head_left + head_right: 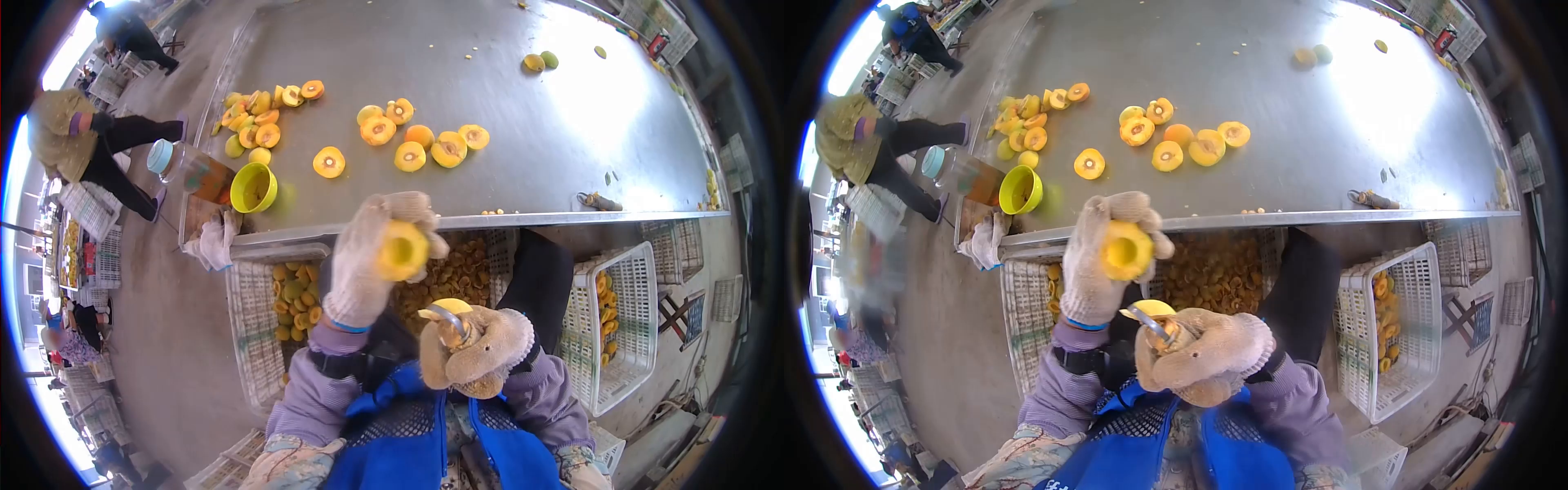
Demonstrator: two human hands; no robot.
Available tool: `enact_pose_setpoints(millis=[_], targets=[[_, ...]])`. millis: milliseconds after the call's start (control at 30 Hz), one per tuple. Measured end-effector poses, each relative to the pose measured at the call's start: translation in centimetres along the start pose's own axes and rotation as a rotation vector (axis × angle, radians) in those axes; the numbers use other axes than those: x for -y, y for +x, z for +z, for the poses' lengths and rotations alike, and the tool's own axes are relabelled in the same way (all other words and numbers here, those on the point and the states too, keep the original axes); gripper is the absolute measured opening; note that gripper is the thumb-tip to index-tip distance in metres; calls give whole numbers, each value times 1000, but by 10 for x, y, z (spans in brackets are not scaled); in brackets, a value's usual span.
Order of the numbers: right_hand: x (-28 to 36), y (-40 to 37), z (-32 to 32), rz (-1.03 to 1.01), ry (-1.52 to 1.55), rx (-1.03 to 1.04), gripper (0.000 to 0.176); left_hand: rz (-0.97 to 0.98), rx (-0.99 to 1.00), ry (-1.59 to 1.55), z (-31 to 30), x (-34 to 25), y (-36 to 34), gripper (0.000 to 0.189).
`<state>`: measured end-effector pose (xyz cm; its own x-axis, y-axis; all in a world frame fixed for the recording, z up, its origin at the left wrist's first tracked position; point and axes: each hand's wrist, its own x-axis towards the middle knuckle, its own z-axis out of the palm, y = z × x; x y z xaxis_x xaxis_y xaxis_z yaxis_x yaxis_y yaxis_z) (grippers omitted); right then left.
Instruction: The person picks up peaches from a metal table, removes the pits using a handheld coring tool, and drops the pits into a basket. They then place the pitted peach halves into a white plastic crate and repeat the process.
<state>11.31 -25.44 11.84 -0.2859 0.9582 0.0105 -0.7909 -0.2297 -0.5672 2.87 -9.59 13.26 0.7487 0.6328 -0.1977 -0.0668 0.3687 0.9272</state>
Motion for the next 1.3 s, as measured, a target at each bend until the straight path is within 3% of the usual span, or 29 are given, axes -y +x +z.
enact_pose_setpoints(millis=[33, 67, 100, 133, 167, 233, 267, 333, 367, 433, 467, 500, 567, 733, 800, 833, 900, 933, 1000, 1067, 1100, 1167, 1233, 1300], targets=[[1, -7, -6, 68, -42, -57, 21, 42, -73, 120, -18, -3, -1, 54], [0, -15, -22, 176, -13, 17, 18, 126, -59, 162, -53, 7, 4, 54], [1, -19, -18, 103, -76, -65, 18, 80, -85, 453, -87, 5, 5, 50], [-8, -29, -26, 174, -76, -149, 15, 207, -81, 1124, -128, 15, 11, 39], [-15, -35, -34, 248, -71, -238, 13, 104, 29, 1410, -149, 13, 12, 26], [10, -18, -9, 485, 53, -451, 10, 440, 6, 1717, -165, 22, 18, 29], [5, -11, -9, 463, -70, -466, 17, 468, -5, 1715, -164, 25, 31, 29], [4, 1, -9, 472, -33, -401, 16, 227, -175, 1218, -149, 28, 65, 39], [2, 3, -12, 466, -82, -369, 20, 268, -178, 1205, -149, 35, 87, 39], [0, 5, -13, 487, -118, -408, 21, 381, -374, 1359, -155, 57, 136, 50], [1, 6, -10, 458, -193, -449, 21, 358, -400, 1424, -158, 62, 157, 62], [-1, 4, -15, 454, -208, -467, 22, 389, -407, 1412, -160, 67, 173, 62], [-10, -1, -22, 419, -180, -500, 22, -60, -308, 1455, -158, 73, 194, 59], [-23, 1, -33, 348, -156, -507, 22, -119, -107, 1507, -140, 54, 176, 63], [-17, 8, -23, 351, -166, -557, 22, -246, 35, 1343, -138, 54, 157, 67], [-15, 10, -19, 374, -180, -534, 22, -253, 0, 1334, -139, 53, 146, 67], [-8, 15, -15, 413, -284, -580, 19, -235, -25, 902, -137, 50, 127, 62], [-10, 17, -18, 433, -300, -556, 19, -233, -59, 893, -134, 49, 118, 62], [-20, 15, -25, 448, -491, -714, 16, -56, 32, 243, -122, 44, 98, 49], [-25, 19, -28, 417, -680, -735, 17, 48, 235, 86, -96, 23, 61, 55], [-28, 20, -30, 351, -844, -785, 20, 49, 420, 270, -87, 5, 45, 63], [-38, 20, -46, 410, -733, -784, 26, 100, 631, 380, -74, 14, 28, 58], [-35, 26, -37, 198, -747, -825, 25, 57, 453, 748, -61, 1, 14, 54], [-28, 27, -18, 223, -928, -902, 21, 39, 308, 623, -66, 14, 10, 48]])
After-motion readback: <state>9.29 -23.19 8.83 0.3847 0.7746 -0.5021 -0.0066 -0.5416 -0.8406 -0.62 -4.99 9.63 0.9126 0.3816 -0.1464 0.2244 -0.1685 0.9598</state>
